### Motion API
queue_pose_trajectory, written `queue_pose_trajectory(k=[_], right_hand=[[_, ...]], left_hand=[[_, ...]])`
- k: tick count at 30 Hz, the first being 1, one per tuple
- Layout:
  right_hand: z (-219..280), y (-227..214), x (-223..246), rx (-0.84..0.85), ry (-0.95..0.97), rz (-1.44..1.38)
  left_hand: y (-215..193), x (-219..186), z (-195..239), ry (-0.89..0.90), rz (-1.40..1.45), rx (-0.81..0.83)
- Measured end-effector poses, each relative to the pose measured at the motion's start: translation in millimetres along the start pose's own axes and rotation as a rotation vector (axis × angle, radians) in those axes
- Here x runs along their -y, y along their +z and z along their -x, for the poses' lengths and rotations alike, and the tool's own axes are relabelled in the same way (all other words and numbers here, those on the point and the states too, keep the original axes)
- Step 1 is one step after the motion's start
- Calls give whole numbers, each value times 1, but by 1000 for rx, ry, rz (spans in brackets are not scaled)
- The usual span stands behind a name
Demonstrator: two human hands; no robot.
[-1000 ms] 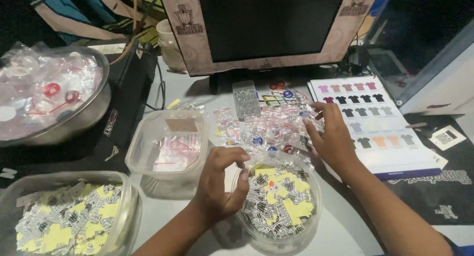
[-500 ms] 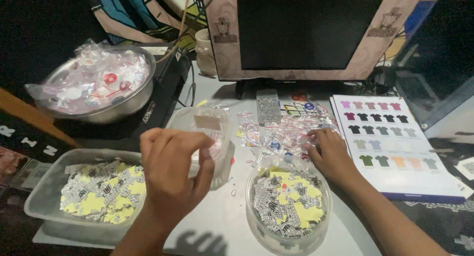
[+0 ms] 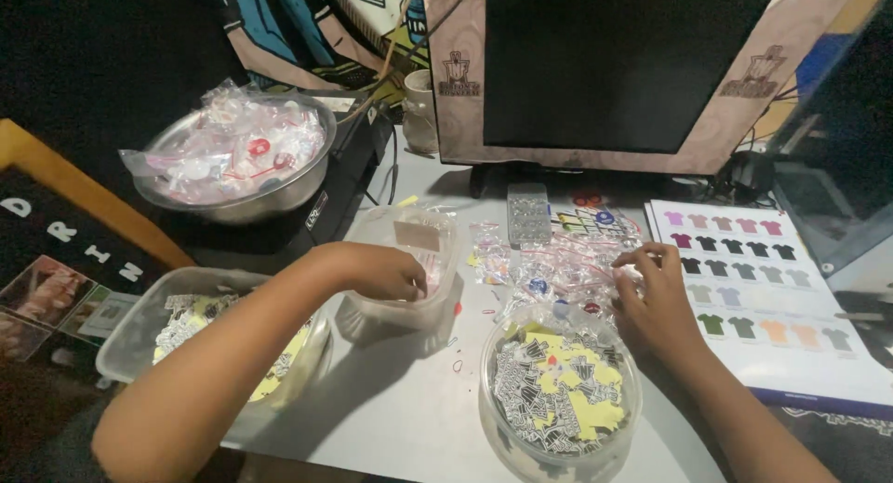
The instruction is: Sorting and bagging small yellow tags into clear plastic bags at a workstation.
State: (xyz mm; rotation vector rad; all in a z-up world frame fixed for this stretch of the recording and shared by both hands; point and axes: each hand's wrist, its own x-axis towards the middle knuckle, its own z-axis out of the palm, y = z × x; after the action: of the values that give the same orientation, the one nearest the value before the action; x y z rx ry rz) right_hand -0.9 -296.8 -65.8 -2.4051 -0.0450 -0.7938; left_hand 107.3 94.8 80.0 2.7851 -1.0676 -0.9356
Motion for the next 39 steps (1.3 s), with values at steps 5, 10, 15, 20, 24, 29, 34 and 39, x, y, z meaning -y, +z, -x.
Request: queue_pose_trajectory(k=[5, 10, 15, 20, 24, 29, 34, 39], right_hand=[[1, 2, 8, -16, 32, -13], [0, -3, 15, 8, 60, -15], [2, -9, 33, 32, 103, -34], [0, -2, 18, 50, 116, -28], [-1, 0, 13, 36, 105, -3], [-2, -7, 24, 79, 164, -59], [0, -6, 24, 102, 153, -69], [0, -5, 24, 57, 115, -45]], left_hand=[[-8, -9, 5, 23, -33, -29], [2, 13, -20, -10, -122, -20], [-24, 6, -3, -8, -140, -162], [-60, -24, 28, -66, -243, -263], [-79, -38, 30, -89, -345, -302], [-69, -32, 7, -97, -423, -197], [-70, -25, -18, -138, -432, -105], [-93, -65, -2, 94, -468, -798]])
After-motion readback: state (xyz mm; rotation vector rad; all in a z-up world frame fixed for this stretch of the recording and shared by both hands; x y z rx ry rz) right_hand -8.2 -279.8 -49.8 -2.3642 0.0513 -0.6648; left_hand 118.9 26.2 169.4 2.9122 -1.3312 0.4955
